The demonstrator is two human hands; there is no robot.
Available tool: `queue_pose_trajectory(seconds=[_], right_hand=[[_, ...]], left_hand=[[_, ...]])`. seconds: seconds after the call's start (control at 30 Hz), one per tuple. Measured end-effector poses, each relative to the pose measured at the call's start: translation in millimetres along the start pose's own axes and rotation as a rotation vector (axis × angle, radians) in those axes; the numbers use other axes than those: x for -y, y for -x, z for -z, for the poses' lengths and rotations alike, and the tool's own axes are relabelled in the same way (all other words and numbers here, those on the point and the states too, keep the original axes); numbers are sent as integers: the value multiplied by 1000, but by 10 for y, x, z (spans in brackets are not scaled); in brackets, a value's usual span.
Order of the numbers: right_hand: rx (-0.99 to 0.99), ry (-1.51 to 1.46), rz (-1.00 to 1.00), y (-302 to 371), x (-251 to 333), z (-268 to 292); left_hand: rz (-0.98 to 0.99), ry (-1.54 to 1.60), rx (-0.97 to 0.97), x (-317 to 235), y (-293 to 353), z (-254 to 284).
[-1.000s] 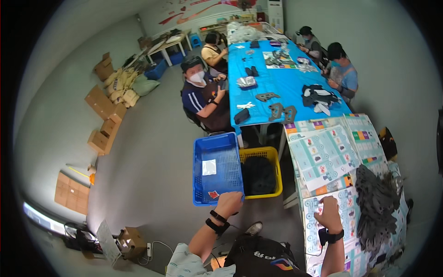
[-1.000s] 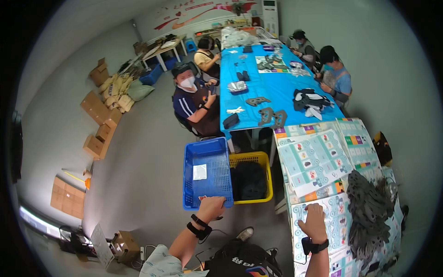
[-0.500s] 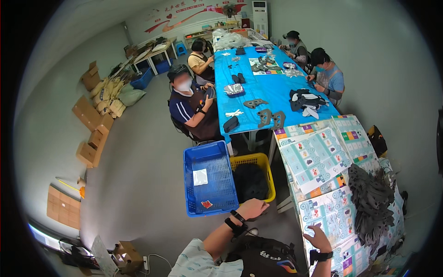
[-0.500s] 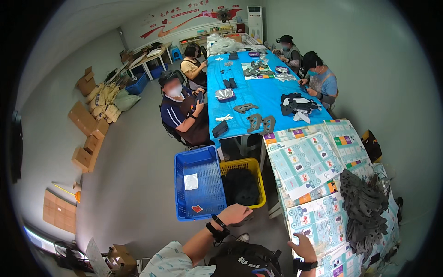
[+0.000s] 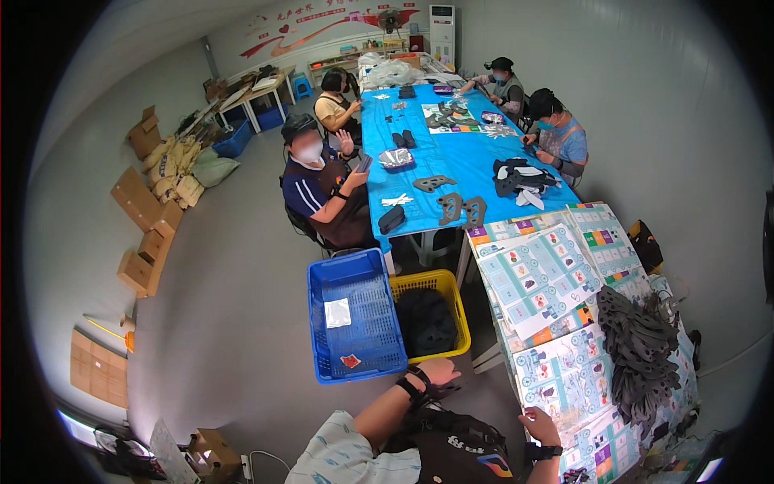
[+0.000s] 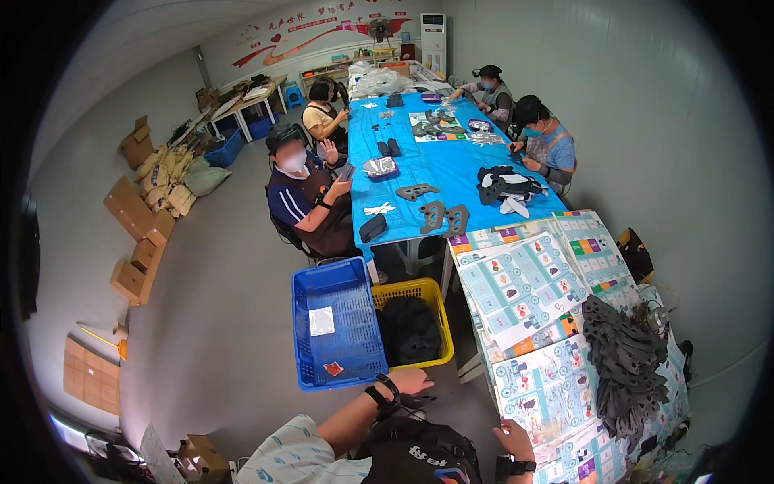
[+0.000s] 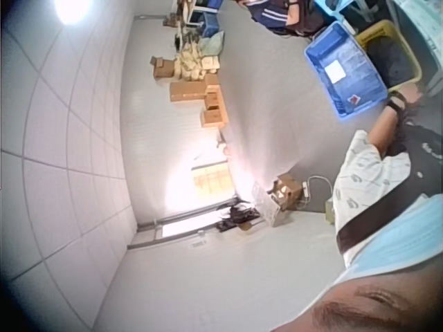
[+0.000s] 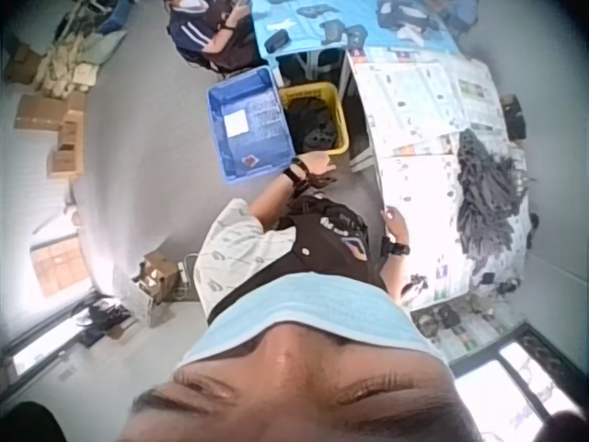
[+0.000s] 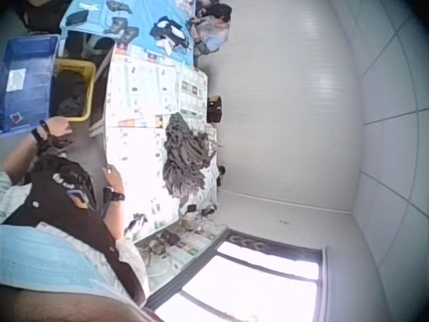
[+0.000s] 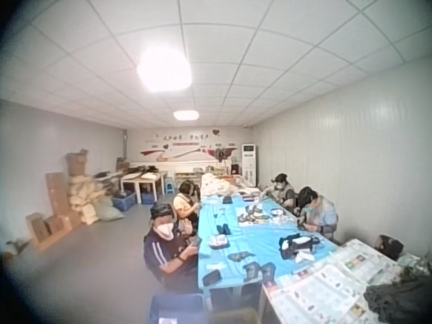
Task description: Applying adhesive to shoe components using a glue applicator tool.
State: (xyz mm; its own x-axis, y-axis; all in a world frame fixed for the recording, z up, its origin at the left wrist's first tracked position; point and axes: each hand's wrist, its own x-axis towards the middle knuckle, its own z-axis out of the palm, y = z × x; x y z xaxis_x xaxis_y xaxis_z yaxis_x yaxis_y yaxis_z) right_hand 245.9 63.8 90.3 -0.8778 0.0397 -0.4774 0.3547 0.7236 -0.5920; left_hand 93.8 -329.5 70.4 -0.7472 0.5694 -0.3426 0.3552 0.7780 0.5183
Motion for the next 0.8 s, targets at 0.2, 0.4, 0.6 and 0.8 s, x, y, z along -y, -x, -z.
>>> queue_pose_trajectory(seconds=[0.2, 0.4, 0.6, 0.8], right_hand=[[-11, -28, -23, 33, -70, -106], [-19, -18, -28, 45, 15, -138], [-211, 68, 29, -50, -340, -423], [-305, 125, -279, 53, -1190, -1253]], left_hand=[[195, 37, 2, 569, 213, -187], [348, 38, 46, 1127, 364, -484], [376, 72, 346, 1829, 745, -1225], [875, 625, 390, 1986, 1391, -1386]])
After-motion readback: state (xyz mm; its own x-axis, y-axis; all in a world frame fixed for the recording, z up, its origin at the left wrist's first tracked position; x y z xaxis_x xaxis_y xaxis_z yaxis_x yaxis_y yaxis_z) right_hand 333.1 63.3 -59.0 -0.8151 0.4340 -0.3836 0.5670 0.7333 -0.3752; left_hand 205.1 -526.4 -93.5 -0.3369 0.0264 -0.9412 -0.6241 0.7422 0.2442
